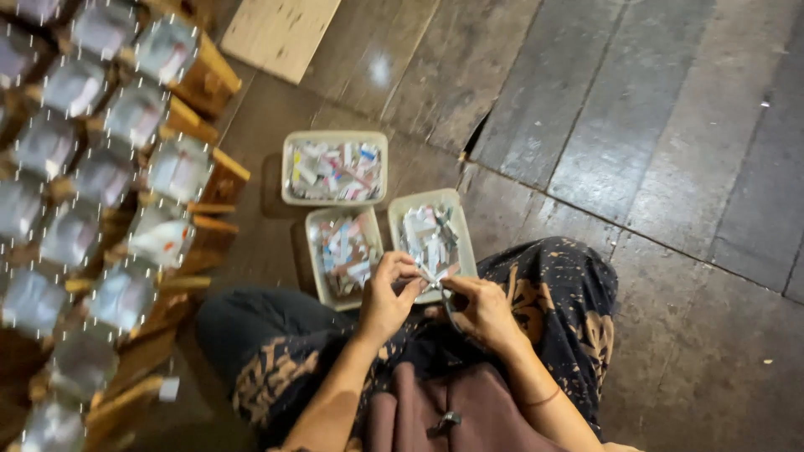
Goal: The person sits on the floor and uses scissors to cut small rectangular paper pieces into smaller strips. The cut pieces are placed into a plastic container in front of them.
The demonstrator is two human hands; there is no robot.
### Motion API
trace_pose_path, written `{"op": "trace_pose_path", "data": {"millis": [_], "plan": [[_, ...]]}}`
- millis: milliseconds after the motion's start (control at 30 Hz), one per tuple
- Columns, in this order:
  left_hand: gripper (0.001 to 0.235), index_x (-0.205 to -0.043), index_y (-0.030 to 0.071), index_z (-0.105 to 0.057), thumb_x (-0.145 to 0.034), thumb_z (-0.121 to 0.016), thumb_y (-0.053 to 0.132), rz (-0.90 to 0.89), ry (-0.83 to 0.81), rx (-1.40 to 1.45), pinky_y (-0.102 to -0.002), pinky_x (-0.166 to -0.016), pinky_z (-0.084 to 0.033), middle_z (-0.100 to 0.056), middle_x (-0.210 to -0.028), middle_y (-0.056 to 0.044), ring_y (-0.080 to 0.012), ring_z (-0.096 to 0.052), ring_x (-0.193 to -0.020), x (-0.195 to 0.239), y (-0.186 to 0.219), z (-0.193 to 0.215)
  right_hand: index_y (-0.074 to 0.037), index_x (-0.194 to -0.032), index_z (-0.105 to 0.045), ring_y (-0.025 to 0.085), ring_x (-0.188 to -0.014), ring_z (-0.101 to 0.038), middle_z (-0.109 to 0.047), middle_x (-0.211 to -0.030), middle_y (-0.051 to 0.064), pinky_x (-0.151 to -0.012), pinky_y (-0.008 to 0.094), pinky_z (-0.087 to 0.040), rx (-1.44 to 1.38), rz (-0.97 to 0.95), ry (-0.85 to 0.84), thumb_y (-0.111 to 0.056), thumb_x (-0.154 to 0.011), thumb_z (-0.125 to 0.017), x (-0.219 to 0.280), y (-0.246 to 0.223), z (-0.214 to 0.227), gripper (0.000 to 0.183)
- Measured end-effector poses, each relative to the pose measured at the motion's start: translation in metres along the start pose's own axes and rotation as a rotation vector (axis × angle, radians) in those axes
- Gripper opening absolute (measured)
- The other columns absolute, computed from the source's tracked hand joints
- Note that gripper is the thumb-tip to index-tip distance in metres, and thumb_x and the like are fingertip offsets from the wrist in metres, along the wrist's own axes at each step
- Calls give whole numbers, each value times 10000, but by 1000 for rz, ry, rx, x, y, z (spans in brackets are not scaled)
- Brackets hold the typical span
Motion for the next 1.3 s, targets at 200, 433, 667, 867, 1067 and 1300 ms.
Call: {"op": "trace_pose_path", "data": {"millis": [200, 433, 667, 867, 1067, 1300], "plan": [[169, -946, 45, -656, -845, -791, 46, -49, 158, 280, -273, -737, -586, -699, -820, -77, -154, -678, -768, -4, -35, 3, -118, -931, -773, 3, -828, -564, -673, -785, -79, -710, 221, -489, -301, -90, 11, -299, -732, -918, -1, -18, 15, 306], [199, -968, -47, -647, -818, -777, -29, 114, 259, 580, -347, -731, -644, -728, -863, -216, -309, -750, -753, -2, -53, -7, -148, -1035, -793, 73, -821, -710, -794, -909, -2, -728, 236, -507, -242, -122, -32, -539, -661, -881, -1, -1, 9, 548], [175, -964, -53, -646, -834, -763, -47, 152, 307, 571, -331, -711, -628, -719, -863, -216, -289, -723, -740, 2, -39, -13, -150, -993, -757, 53, -693, -582, -703, -774, -20, -639, 268, -456, -171, -97, 11, -571, -713, -849, 3, 1, 11, 513], [192, -1013, -49, -681, -840, -761, -26, 110, 258, 483, -329, -707, -634, -744, -883, -197, -276, -739, -770, 8, -22, -11, -150, -957, -712, 58, -637, -495, -626, -704, -39, -595, 268, -413, -199, -47, 84, -492, -734, -887, 4, 5, 7, 444], [323, -1216, 1, -706, -901, -698, 74, -36, 193, 258, -295, -811, -632, -776, -996, -134, -197, -733, -879, 9, -25, -10, -100, -1091, -736, 62, -691, -548, -673, -804, -25, -621, 249, -446, -243, 6, 174, -416, -736, -911, 4, 21, -5, 507], [341, -1194, 22, -614, -876, -729, 66, -85, 193, 263, -305, -791, -591, -771, -924, -143, -197, -708, -814, 10, -21, -13, -50, -1129, -700, 127, -768, -675, -748, -962, 49, -697, 282, -524, -215, 130, 177, -419, -754, -883, 3, 16, -2, 557]]}}
Point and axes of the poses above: each hand's wrist, its own x-axis away from the middle knuckle, its own z-axis out of the back of the hand, y = z × x, the point moved 2 cm from there along -x, towards the middle knuckle
